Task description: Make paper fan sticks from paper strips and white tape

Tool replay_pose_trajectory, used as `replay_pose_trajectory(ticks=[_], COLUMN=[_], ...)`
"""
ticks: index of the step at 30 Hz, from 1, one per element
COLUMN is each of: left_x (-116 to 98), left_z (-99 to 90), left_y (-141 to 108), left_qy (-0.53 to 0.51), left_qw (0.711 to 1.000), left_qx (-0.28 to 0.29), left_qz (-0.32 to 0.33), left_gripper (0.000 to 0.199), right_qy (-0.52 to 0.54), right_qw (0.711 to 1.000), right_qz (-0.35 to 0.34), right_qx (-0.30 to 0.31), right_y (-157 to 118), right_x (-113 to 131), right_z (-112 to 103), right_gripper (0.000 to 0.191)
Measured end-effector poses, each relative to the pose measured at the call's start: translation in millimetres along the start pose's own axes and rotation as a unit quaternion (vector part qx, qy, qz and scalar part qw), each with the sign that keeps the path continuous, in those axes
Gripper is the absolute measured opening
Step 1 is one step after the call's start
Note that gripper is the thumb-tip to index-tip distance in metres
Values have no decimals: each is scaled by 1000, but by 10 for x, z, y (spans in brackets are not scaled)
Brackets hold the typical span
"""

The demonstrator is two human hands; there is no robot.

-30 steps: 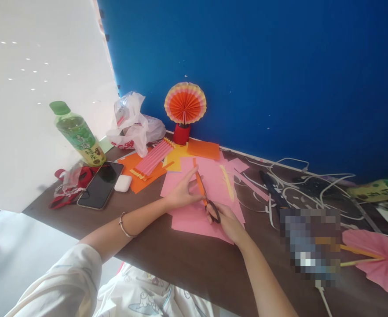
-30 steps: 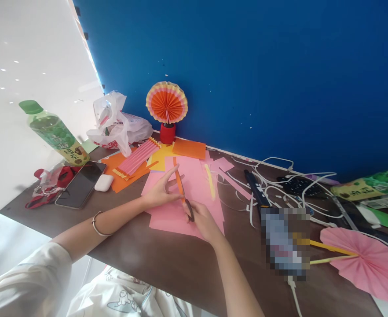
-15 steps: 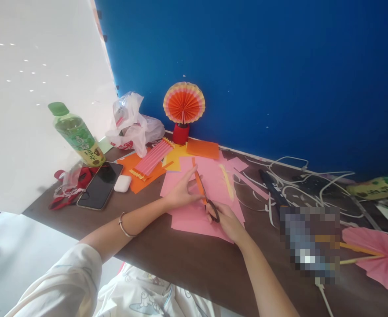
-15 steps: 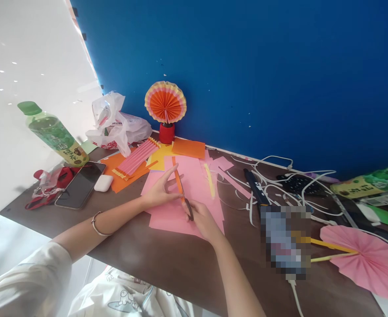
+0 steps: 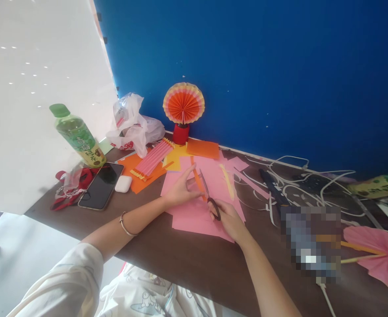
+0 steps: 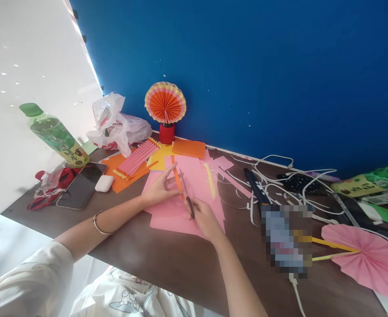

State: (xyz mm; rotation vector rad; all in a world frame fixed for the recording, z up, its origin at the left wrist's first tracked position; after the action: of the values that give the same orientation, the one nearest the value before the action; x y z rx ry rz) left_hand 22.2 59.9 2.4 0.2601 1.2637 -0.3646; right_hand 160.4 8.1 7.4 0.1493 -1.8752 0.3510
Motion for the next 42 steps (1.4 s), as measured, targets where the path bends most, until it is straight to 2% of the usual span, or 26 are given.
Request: replay_pose_trajectory(ticks=[5, 13, 17, 22, 25, 28, 32, 38, 42], left_x=[-6, -14, -18, -26, -17, 17, 48, 24, 19], left_z=[-13, -57, -54, -56, -42, -38, -43, -20, -17], left_y=[19, 54, 60, 55, 57, 68, 81, 73, 70], left_qy=[-4, -13, -49, -82, -104, -117, -116, -90, -87], left_qw=[1000, 1000, 998, 997, 995, 993, 993, 995, 995], left_qx=[12, 10, 28, 11, 8, 8, 15, 12, 6], left_qz=[12, 23, 28, 9, -4, -18, -29, -48, -52], left_gripper=[89, 64, 63, 78, 87, 87, 78, 39, 35], right_qy=[-7, -64, -54, -60, -56, -55, -58, -49, -46], right_qw=[997, 980, 983, 988, 988, 989, 989, 989, 989], right_qz=[-24, -55, -60, -58, -57, -51, -47, -41, -41], right_qx=[-68, -181, -168, -130, -129, -130, -126, -131, -131], right_y=[16, 7, 25, 41, 40, 39, 38, 33, 32], right_x=[3, -11, 5, -11, -16, -17, -21, -14, -1], right_z=[-114, -245, -229, -151, -146, -161, -163, -167, -167], right_gripper=[36, 35, 36, 38, 40, 42, 40, 41, 40])
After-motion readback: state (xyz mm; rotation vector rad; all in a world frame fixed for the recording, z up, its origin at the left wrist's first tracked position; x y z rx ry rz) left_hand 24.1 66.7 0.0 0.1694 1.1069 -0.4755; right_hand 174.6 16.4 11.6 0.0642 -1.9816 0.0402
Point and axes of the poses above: each hand's wrist, its own y-axis towards the middle knuckle, its own z-axis out of the palm, x = y × z, the point moved 6 cm from there along y, towards the middle knuckle, and after that the axes turned 6 degrees about -z, right-handed, at the moved point
